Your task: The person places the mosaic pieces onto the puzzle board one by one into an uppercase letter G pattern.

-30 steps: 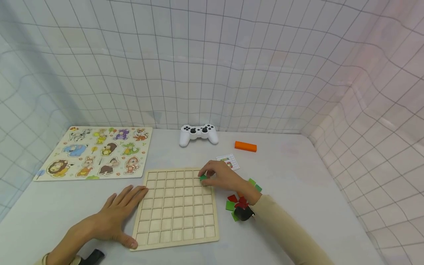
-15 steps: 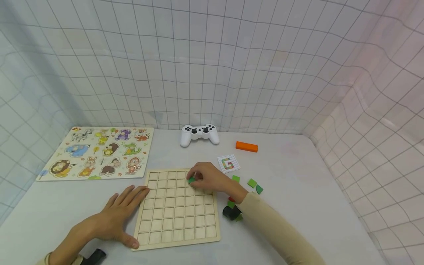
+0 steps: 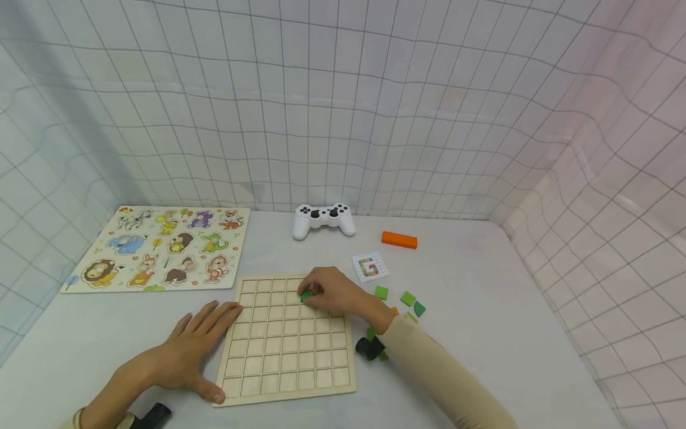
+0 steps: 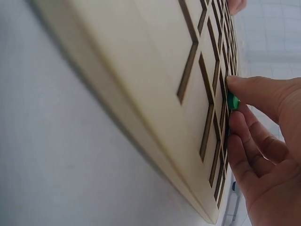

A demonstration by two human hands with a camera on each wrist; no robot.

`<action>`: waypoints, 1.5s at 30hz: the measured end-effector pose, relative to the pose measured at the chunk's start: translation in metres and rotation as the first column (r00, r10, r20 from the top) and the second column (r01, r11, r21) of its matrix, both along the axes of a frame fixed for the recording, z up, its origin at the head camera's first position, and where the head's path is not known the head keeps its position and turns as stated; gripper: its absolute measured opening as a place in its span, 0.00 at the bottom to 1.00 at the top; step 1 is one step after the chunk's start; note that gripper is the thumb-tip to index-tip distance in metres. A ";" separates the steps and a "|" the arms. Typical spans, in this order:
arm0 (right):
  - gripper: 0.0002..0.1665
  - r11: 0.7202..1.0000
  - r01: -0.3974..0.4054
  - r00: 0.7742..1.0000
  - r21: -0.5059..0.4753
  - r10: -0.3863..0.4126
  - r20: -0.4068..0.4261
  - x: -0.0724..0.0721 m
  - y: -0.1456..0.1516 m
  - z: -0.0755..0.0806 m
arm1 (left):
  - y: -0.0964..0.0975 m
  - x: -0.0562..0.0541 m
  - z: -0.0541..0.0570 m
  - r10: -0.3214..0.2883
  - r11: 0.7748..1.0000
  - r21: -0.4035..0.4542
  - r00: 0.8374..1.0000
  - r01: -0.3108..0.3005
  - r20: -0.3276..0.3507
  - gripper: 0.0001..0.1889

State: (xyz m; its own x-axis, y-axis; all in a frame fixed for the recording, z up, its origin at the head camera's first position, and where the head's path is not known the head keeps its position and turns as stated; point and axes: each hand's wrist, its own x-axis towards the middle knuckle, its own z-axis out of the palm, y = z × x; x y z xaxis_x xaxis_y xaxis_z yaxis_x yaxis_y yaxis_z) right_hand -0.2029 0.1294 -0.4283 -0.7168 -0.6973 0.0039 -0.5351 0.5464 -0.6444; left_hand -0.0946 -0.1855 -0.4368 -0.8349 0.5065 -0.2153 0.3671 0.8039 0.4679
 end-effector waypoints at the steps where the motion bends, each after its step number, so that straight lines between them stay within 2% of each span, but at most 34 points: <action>1: 0.08 1.000 -0.005 1.000 0.001 0.005 -0.006 0.000 0.000 -0.001 | -0.001 0.000 -0.003 0.001 1.000 0.007 1.000 -0.001 -0.005 0.79; 4: 0.08 1.000 -0.022 0.999 0.001 0.022 -0.024 0.000 0.001 -0.002 | -0.003 -0.001 -0.009 0.005 1.000 0.015 1.000 -0.004 -0.016 0.80; 6: 0.08 1.000 -0.031 0.999 0.001 0.031 -0.035 -0.001 0.001 -0.003 | -0.003 -0.001 -0.009 0.001 0.999 0.033 1.000 0.000 -0.025 0.79; 12: 0.08 0.998 -0.051 0.995 0.021 0.053 -0.082 -0.001 0.000 0.001 | 0.002 0.002 0.007 -0.012 1.000 0.004 1.000 0.012 -0.006 0.79; 14: 0.10 0.998 -0.060 0.993 0.030 0.063 -0.100 0.000 -0.001 0.002 | 0.003 0.003 0.010 -0.010 1.000 -0.015 1.000 0.010 -0.003 0.79; 17: 0.12 0.998 -0.055 0.992 0.032 0.058 -0.114 0.000 -0.002 0.005 | 0.001 0.001 0.005 -0.002 1.000 -0.005 1.000 0.002 -0.008 0.79; 22: 0.14 0.999 0.014 0.997 0.046 -0.010 -0.083 0.002 -0.003 0.006 | -0.002 -0.002 -0.007 0.009 0.999 0.032 1.000 -0.009 -0.014 0.79; 28: 0.17 0.998 0.050 0.997 0.043 -0.048 -0.059 0.006 0.000 0.006 | -0.003 -0.002 -0.010 0.016 0.999 0.032 1.000 -0.015 -0.025 0.80; 35: 0.17 0.996 0.079 0.991 -0.043 -0.083 -0.100 0.016 0.018 0.011 | 0.001 0.001 0.003 0.003 1.000 0.007 1.000 -0.003 0.010 0.79; 42: 0.17 0.991 0.126 0.983 -0.036 -0.130 -0.129 0.032 0.052 0.020 | 0.004 0.003 0.010 0.002 1.000 -0.029 1.000 -0.001 0.018 0.79; 45: 0.17 0.986 0.162 0.980 -0.041 -0.166 -0.114 0.039 0.066 0.026 | 0.004 0.004 0.011 0.007 1.000 -0.023 1.000 -0.006 0.021 0.79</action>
State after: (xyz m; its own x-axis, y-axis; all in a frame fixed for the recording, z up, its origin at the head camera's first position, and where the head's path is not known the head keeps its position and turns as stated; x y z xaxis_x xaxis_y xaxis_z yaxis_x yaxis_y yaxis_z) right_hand -0.1639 0.1956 -0.4023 -0.8147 -0.5685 0.1139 -0.5122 0.6136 -0.6010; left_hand -0.0906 -0.1820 -0.4257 -0.8333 0.4958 -0.2445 0.3520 0.8170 0.4568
